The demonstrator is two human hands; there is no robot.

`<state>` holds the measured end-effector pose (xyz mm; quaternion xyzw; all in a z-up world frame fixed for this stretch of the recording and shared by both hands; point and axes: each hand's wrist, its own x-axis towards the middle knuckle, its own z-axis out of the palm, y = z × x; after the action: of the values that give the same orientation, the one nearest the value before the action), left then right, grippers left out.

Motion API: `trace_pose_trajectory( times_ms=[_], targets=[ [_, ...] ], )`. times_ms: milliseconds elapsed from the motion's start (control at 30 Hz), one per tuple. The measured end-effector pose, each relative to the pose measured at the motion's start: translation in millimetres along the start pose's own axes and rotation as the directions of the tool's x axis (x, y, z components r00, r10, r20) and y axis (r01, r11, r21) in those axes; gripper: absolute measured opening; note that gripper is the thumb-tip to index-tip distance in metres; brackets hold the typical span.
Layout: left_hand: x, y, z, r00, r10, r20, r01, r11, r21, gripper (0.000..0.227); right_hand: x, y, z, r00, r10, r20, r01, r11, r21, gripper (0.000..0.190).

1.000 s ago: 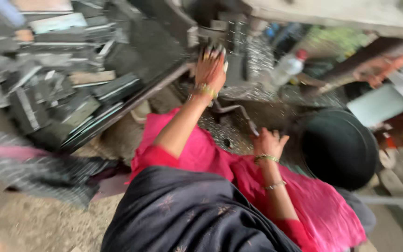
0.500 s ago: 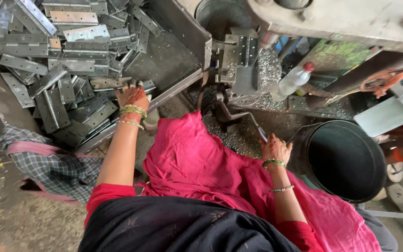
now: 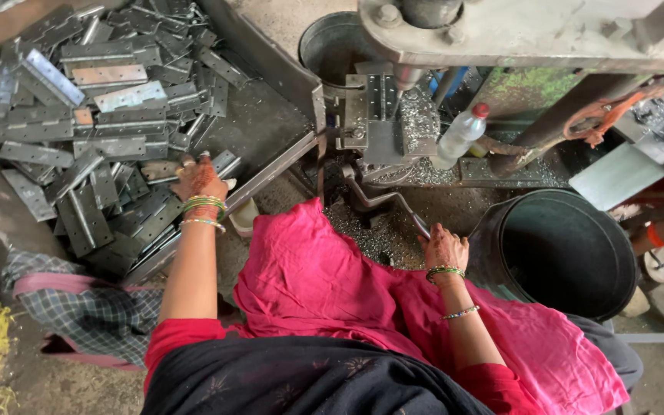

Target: The person sits on the floor and repeatedly picks up small metal brackets from a pile. They place each bracket under a drill press, operate the lever to drill a hole, and then return the processed piece to the pile.

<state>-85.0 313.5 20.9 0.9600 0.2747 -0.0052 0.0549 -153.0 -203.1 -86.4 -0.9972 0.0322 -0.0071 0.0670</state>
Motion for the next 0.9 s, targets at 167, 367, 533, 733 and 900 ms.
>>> trace_pose_trajectory(
  times_ms=[167, 367, 533, 733, 900],
  targets=[
    [35.2, -21.9, 12.1, 0.995, 0.093, -0.022, -0.093, 0.996, 0.005, 0.077, -0.3, 0.2, 2.8, 1.000, 0.000, -0.011, 0.000, 0.999, 0.041, 0.038],
    [57.2, -40.1, 54.7, 0.978, 0.158, -0.134, -0.158, 0.987, 0.007, 0.028, 0.2, 2.6, 6.8, 1.000, -0.004, 0.003, 0.004, 0.998, 0.061, 0.035],
    [26.8, 14.3, 1.9, 0.934, 0.267, -0.238, -0.288, 0.956, -0.058, 0.031, -1.9, 2.6, 13.4, 0.999, -0.015, -0.034, 0.018, 0.997, 0.081, 0.034],
    [-3.0, 154.9, 1.4, 0.848, 0.496, -0.185, -0.456, 0.507, -0.731, 0.046, -0.9, 2.6, 16.6, 1.000, -0.001, -0.006, 0.001, 0.997, 0.077, 0.034],
    [-44.6, 277.5, 84.8, 0.814, 0.443, -0.375, -0.575, 0.706, -0.414, 0.048, 0.3, 4.4, 24.5, 1.000, -0.002, -0.027, 0.003, 0.999, 0.051, 0.036]
  ],
)
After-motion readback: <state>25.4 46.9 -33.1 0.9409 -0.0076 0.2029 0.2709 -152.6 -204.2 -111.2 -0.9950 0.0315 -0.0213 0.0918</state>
